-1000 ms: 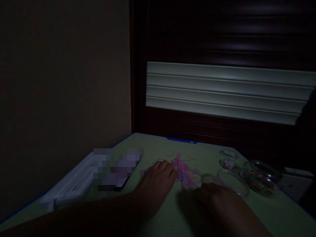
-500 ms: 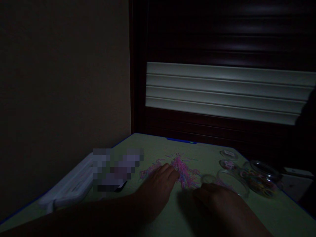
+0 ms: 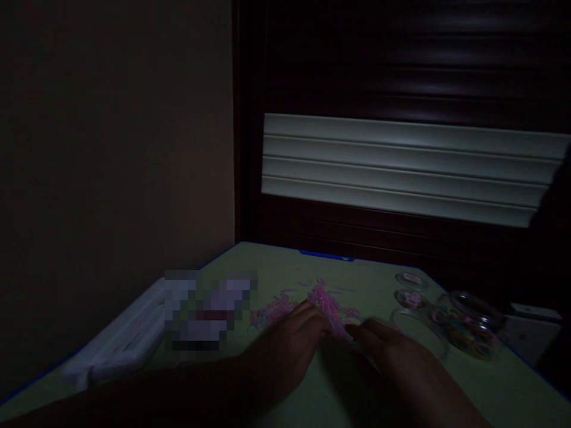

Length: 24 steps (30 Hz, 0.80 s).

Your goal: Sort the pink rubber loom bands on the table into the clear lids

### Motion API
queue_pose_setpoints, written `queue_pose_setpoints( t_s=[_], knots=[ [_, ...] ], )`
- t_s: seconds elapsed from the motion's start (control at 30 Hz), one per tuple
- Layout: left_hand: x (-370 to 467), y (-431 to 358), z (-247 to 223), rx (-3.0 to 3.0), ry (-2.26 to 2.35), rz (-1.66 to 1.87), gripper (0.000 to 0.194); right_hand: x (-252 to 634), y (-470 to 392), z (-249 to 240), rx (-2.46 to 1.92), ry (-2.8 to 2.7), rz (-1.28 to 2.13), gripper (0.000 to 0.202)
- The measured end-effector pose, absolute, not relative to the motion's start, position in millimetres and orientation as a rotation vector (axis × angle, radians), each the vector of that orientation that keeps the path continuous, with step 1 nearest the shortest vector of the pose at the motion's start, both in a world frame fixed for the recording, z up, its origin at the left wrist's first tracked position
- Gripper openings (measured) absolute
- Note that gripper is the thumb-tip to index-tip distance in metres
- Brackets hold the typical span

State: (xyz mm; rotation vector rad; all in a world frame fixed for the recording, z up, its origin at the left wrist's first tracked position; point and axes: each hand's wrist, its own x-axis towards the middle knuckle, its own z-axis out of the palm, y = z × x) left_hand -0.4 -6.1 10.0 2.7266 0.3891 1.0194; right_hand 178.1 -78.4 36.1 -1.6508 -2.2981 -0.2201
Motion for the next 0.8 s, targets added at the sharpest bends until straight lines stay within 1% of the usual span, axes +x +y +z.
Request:
queue_pose_setpoints(
  t_s=[0.13, 0.3, 0.47, 0.63, 0.8],
  knots=[
    [-2.2, -7.9, 9.7, 2.719, 0.205, 1.033, 0.024, 176.1, -77.8, 36.9, -1.665, -2.293, -0.166, 0.043],
    [-2.9, -9.1, 8.2, 2.732, 0.111, 1.019, 0.027, 175.0, -78.9, 41.1, -1.633, -2.326, -0.185, 0.039],
    [-2.6, -9.8, 9.6, 2.718, 0.1, 1.06, 0.027, 173.5, -80.7, 41.6, -1.611, -2.336, -0.185, 0.034],
    [-4.9, -11.2, 18.1, 2.769, 0.141, 0.96, 0.025, 173.4, -81.8, 42.2, -1.592, -2.322, -0.172, 0.028],
    [-4.2, -8.0, 16.5, 2.723, 0.152, 1.056, 0.023, 174.4, -82.7, 46.8, -1.599, -2.285, -0.144, 0.031]
  ],
)
